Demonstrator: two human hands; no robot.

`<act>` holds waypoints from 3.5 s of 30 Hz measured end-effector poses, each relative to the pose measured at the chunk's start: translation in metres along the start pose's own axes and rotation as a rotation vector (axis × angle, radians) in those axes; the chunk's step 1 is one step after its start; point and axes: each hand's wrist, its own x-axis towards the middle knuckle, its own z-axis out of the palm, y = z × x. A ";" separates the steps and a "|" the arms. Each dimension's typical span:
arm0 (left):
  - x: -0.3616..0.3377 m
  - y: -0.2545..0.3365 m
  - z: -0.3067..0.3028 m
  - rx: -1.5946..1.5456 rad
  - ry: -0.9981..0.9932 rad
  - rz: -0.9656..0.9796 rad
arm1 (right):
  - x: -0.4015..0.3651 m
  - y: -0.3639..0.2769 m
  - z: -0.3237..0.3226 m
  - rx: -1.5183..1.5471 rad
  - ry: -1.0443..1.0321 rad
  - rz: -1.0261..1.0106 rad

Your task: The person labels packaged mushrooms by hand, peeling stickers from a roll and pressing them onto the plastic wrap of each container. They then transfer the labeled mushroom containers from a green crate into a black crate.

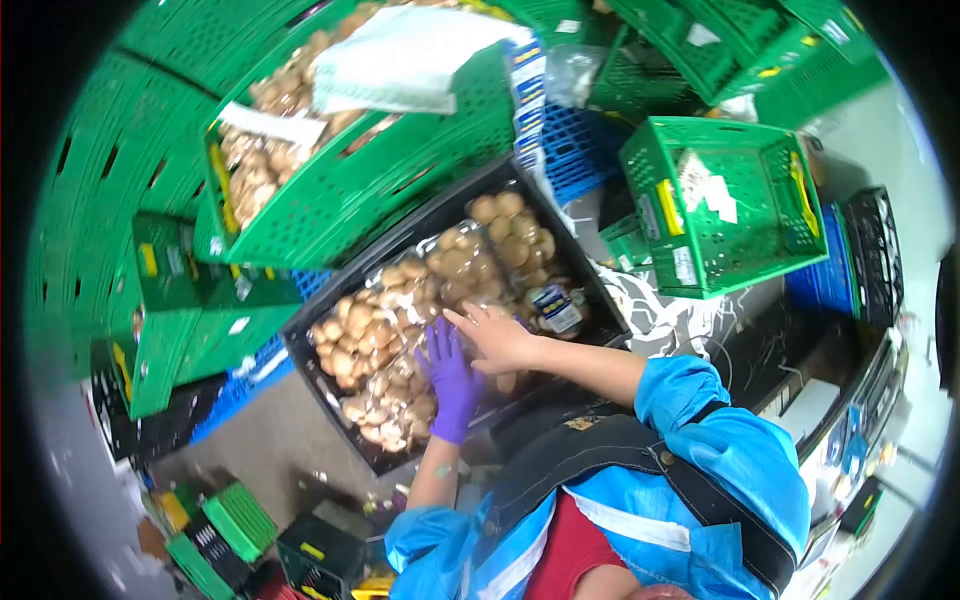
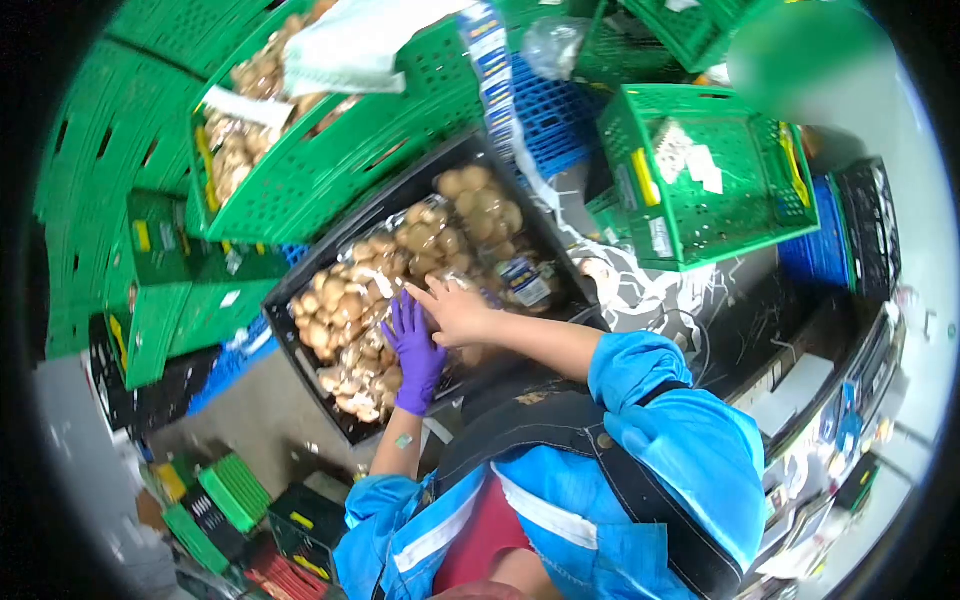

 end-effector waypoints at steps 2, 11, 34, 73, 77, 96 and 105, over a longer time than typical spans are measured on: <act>-0.002 0.004 0.000 -0.055 0.032 0.073 | -0.011 0.054 -0.010 0.342 0.244 -0.194; 0.034 0.082 0.010 -0.708 0.104 -0.501 | -0.133 0.452 -0.153 0.263 1.114 1.165; 0.054 0.077 0.014 0.076 -0.217 -0.031 | -0.170 0.226 -0.078 1.889 -0.112 0.478; -0.042 -0.170 -0.050 0.032 0.033 -0.315 | 0.087 -0.001 0.025 -0.166 -0.121 -0.549; -0.029 -0.139 -0.071 -0.069 0.390 -0.283 | 0.075 0.024 -0.065 0.192 0.439 -0.442; 0.091 0.145 -0.056 -0.313 0.397 -0.119 | 0.124 0.234 -0.326 0.948 0.466 0.262; 0.084 0.167 -0.075 -0.354 0.428 -0.076 | 0.041 0.238 -0.350 1.060 0.551 0.131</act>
